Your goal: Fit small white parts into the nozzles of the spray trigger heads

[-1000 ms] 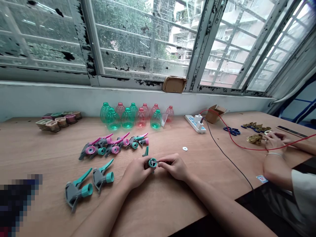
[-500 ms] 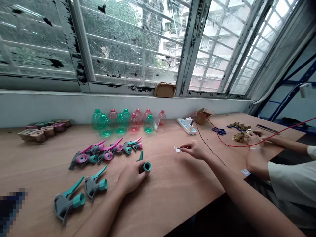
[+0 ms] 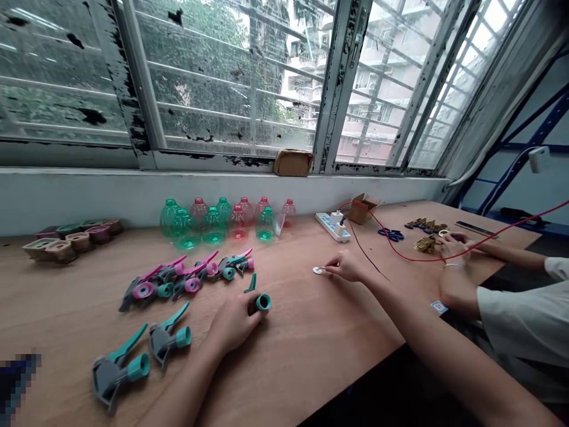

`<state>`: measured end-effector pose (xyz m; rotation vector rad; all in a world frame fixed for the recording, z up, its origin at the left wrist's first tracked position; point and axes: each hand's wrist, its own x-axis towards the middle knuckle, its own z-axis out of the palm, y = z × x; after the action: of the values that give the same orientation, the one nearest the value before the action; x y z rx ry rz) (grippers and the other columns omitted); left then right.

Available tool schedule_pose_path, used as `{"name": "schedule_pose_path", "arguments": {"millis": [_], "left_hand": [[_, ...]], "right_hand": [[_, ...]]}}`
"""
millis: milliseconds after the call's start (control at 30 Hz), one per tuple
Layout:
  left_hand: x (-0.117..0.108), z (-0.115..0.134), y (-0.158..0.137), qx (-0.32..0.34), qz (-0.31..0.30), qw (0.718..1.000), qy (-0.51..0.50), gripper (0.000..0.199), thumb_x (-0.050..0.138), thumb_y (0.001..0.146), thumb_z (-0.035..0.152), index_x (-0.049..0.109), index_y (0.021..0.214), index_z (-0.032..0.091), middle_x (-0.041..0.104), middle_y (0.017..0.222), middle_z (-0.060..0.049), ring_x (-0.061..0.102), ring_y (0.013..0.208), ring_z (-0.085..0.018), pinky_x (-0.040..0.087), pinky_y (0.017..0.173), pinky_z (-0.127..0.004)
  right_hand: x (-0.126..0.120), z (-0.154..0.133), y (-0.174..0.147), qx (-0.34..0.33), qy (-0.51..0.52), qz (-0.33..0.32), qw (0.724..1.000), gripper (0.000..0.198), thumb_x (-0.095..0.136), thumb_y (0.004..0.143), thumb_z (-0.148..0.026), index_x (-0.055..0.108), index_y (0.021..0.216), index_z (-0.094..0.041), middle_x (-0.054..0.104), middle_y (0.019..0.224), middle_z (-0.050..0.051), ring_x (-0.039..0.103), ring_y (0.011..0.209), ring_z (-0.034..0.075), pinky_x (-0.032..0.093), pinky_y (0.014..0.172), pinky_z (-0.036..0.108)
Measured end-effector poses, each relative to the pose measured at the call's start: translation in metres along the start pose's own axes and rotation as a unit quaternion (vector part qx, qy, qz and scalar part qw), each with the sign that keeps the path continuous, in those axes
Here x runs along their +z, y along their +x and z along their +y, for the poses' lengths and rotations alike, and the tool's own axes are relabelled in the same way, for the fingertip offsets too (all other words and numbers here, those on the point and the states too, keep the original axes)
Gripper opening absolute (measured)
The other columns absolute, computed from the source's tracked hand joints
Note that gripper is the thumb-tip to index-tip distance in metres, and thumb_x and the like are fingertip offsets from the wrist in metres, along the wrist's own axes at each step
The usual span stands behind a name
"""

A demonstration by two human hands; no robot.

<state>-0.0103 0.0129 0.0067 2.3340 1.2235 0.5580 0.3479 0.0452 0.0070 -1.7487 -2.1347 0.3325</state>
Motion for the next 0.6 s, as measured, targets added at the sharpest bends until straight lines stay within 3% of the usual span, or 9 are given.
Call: {"name": "schedule_pose_path", "arguments": {"millis": [333,467,600], "left_hand": [[0.002,-0.005,0.001,0.007,0.003,1.0,0.005,0.014,0.051,0.081,0.032,0.059,0.079,0.021,0.06,0.072,0.003,0.05,0.062,-0.012,0.025,0.053,-0.022],[0.002,-0.005,0.001,0.003,-0.002,1.0,0.007,0.015,0.05,0.082,0.034,0.058,0.079,0.021,0.06,0.07,0.003,0.05,0.062,-0.013,0.025,0.053,-0.023],[0.002,-0.004,0.001,0.003,-0.002,1.0,0.008,0.014,0.05,0.081,0.033,0.057,0.077,0.021,0.059,0.069,0.003,0.051,0.062,-0.013,0.025,0.054,-0.023]], "right_hand": [[-0.002,-0.003,-0.002,0.0,-0.092,-0.002,0.996,0.029,0.053,0.082,-0.033,0.077,0.076,-0.017,0.07,0.064,0.006,0.047,0.049,0.01,0.024,0.048,0.024],[-0.008,-0.017,-0.001,0.009,-0.209,-0.002,0.978,0.03,0.051,0.084,-0.037,0.077,0.084,-0.022,0.073,0.078,0.009,0.056,0.059,0.013,0.026,0.051,0.025],[-0.016,-0.026,0.0,0.031,-0.276,-0.016,0.961,0.027,0.053,0.083,-0.034,0.076,0.074,-0.023,0.072,0.077,0.009,0.06,0.069,0.018,0.028,0.054,0.025]]}}
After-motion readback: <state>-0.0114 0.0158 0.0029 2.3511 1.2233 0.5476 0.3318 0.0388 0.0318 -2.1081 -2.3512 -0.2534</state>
